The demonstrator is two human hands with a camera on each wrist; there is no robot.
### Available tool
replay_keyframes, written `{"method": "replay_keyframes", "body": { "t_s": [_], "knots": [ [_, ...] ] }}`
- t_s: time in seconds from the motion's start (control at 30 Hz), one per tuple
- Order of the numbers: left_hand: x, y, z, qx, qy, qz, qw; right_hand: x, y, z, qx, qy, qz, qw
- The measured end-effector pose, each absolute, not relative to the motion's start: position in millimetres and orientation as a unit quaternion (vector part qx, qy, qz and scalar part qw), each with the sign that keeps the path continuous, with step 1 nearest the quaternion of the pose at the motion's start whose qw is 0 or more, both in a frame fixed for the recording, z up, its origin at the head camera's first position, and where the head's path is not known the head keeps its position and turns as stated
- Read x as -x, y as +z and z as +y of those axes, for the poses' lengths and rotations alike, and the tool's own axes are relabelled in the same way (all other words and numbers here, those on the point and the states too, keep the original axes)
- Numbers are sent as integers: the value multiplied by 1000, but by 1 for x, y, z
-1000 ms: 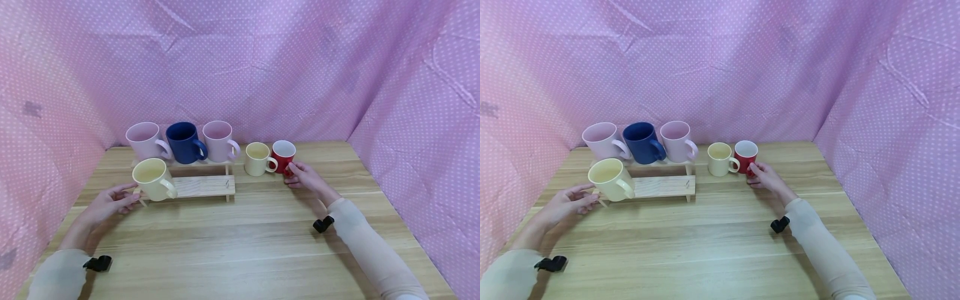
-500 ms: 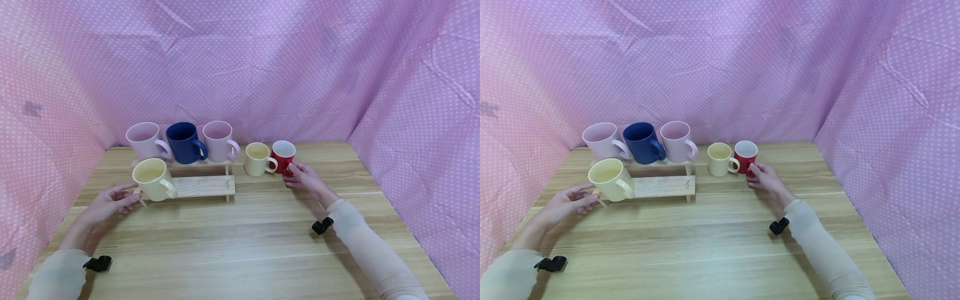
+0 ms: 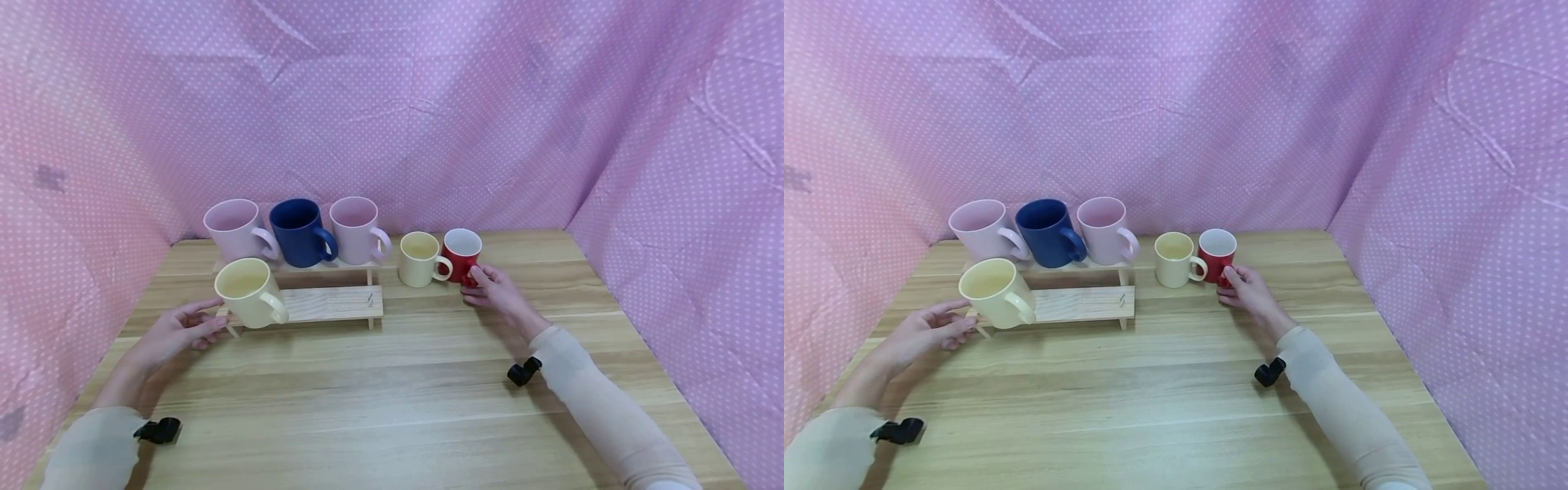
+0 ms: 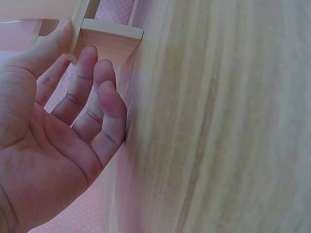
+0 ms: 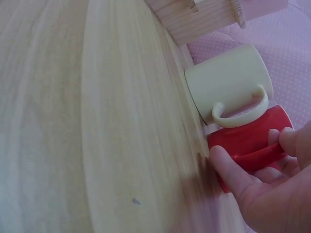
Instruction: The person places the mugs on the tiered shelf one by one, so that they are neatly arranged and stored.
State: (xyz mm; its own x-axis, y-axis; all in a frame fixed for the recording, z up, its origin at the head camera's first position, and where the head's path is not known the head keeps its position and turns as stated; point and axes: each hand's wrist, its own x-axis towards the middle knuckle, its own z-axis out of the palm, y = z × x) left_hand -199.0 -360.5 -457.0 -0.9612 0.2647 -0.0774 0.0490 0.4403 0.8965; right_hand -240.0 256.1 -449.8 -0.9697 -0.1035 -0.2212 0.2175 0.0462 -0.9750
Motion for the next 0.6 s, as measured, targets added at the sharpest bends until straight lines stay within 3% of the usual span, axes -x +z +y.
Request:
{"method": "replay_keyframes", "body": {
  "t_s": [0.33, 0.6],
  "knots": [
    [198, -455, -360, -93, 519, 843, 106, 232, -454, 255, -30, -729, 682, 55],
    [199, -455, -360, -90, 512, 848, 107, 213, -415, 258, 31, -783, 622, -1]
  ]
}}
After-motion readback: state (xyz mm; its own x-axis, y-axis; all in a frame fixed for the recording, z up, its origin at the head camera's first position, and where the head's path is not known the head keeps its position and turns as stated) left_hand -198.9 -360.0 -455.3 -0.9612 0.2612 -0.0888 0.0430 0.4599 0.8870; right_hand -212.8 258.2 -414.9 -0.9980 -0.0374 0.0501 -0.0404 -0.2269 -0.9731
